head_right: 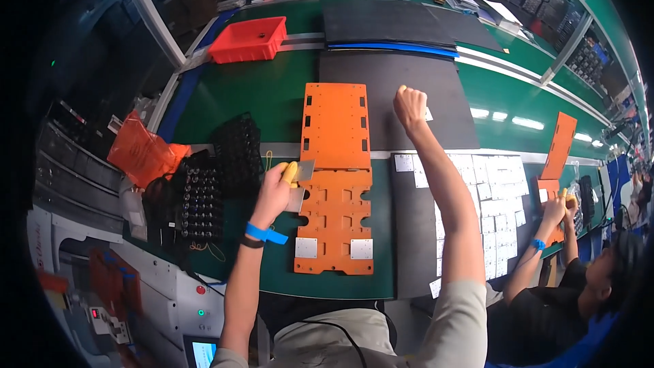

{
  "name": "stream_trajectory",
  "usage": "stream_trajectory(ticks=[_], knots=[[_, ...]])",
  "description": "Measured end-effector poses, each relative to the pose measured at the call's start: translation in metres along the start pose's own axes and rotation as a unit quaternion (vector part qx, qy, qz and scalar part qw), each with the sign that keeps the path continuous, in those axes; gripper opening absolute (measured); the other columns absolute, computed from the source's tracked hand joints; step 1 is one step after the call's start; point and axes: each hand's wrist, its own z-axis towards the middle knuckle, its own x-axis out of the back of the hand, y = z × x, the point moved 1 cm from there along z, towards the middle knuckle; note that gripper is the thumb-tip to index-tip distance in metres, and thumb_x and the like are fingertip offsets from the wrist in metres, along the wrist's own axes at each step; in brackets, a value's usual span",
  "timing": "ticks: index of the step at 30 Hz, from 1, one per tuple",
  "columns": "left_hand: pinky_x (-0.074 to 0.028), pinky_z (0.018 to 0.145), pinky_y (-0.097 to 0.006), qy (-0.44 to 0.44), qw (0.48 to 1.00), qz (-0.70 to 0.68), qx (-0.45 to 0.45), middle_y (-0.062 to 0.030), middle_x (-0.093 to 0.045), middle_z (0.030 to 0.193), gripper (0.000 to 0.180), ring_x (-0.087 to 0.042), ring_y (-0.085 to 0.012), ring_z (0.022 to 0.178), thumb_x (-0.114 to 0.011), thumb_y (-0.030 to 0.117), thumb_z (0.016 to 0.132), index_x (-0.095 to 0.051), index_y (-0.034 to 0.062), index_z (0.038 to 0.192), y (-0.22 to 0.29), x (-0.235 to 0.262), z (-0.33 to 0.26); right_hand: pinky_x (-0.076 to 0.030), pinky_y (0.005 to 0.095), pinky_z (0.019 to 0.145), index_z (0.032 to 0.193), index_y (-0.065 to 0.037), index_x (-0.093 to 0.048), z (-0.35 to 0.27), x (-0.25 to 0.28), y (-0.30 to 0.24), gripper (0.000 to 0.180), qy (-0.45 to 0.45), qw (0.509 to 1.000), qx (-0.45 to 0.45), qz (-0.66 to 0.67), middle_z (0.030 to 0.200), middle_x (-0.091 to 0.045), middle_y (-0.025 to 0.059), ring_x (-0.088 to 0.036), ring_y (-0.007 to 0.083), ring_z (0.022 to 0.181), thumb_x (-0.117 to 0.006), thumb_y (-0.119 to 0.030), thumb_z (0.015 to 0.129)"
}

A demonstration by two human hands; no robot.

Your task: Assembling small electronic components by applying stickers and placing them into orange fixtures for machine processing.

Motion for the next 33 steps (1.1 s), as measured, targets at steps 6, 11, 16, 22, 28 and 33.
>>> stream_trajectory(ticks=[6, 11, 16, 22, 28, 33], knots=[[-0.028, 0.037, -0.022, -0.286, 0.819, -0.435, 0.241, -0.0015, -0.052, 0.072, 0.017, -0.042, -0.0069, 0.046, -0.046, 0.014, 0.101, -0.058, 0.0041, 0.110, 0.014, 0.012, -0.011, -0.052, 0.0408, 0.070, 0.091, -0.004, -0.060, -0.033, 0.250, -0.074, 0.039, 0.085, 0.804, 0.298, 0.507, 0.095, -0.064, 0.0114, -0.062, 0.0327, 0.086, -0.080, -0.035, 0.078], [-0.038, 0.041, -0.026, -0.422, 0.748, -0.400, 0.319, -0.0062, -0.063, 0.085, 0.037, -0.058, -0.0129, 0.059, -0.035, 0.039, 0.108, -0.055, 0.0078, 0.109, -0.004, -0.006, -0.030, -0.055, 0.0369, 0.069, 0.086, -0.006, -0.056, -0.082, 0.280, -0.093, 0.022, -0.007, 0.752, 0.533, 0.387, 0.082, -0.061, 0.0081, -0.066, 0.0246, 0.079, -0.064, -0.026, 0.083], [-0.035, 0.039, -0.022, -0.559, 0.747, -0.284, 0.220, -0.0035, -0.057, 0.072, 0.033, -0.050, -0.0091, 0.049, -0.036, 0.031, 0.106, -0.057, 0.0059, 0.099, 0.026, -0.017, -0.036, -0.054, 0.0369, 0.058, 0.080, -0.004, -0.054, -0.104, 0.284, -0.079, 0.016, -0.035, 0.733, 0.538, 0.414, 0.069, -0.059, 0.0074, -0.064, 0.0244, 0.063, -0.061, -0.018, 0.081], [-0.035, 0.037, -0.022, -0.194, 0.954, -0.175, 0.144, 0.0010, -0.049, 0.057, 0.035, -0.043, -0.0047, 0.040, -0.048, 0.028, 0.107, -0.060, 0.0005, 0.090, 0.034, 0.035, -0.065, -0.047, 0.0339, 0.050, 0.091, 0.000, -0.065, -0.083, 0.155, 0.030, 0.010, -0.037, 0.814, 0.056, 0.576, 0.075, -0.068, 0.0101, -0.063, 0.0179, 0.058, -0.058, 0.004, 0.085], [-0.044, 0.049, -0.029, -0.079, 0.980, 0.041, 0.179, -0.0081, -0.064, 0.070, 0.019, -0.059, -0.0132, 0.054, -0.066, 0.016, 0.095, -0.064, -0.0025, 0.095, -0.015, 0.051, -0.112, -0.052, 0.0436, 0.071, 0.108, 0.004, -0.070, -0.062, -0.025, 0.143, 0.031, -0.076, 0.912, -0.293, 0.276, 0.087, -0.071, 0.0243, -0.071, 0.0354, 0.079, -0.057, -0.023, 0.100], [-0.046, 0.055, -0.037, -0.043, 0.988, 0.115, 0.098, -0.0167, -0.065, 0.069, 0.030, -0.064, -0.0291, 0.060, -0.075, 0.024, 0.090, -0.063, -0.0038, 0.088, -0.017, 0.024, -0.120, -0.053, 0.0452, 0.083, 0.106, -0.001, -0.067, -0.065, -0.029, 0.136, 0.045, -0.091, 0.939, -0.327, 0.059, 0.099, -0.068, 0.0229, -0.067, 0.0353, 0.098, -0.067, -0.044, 0.091]])
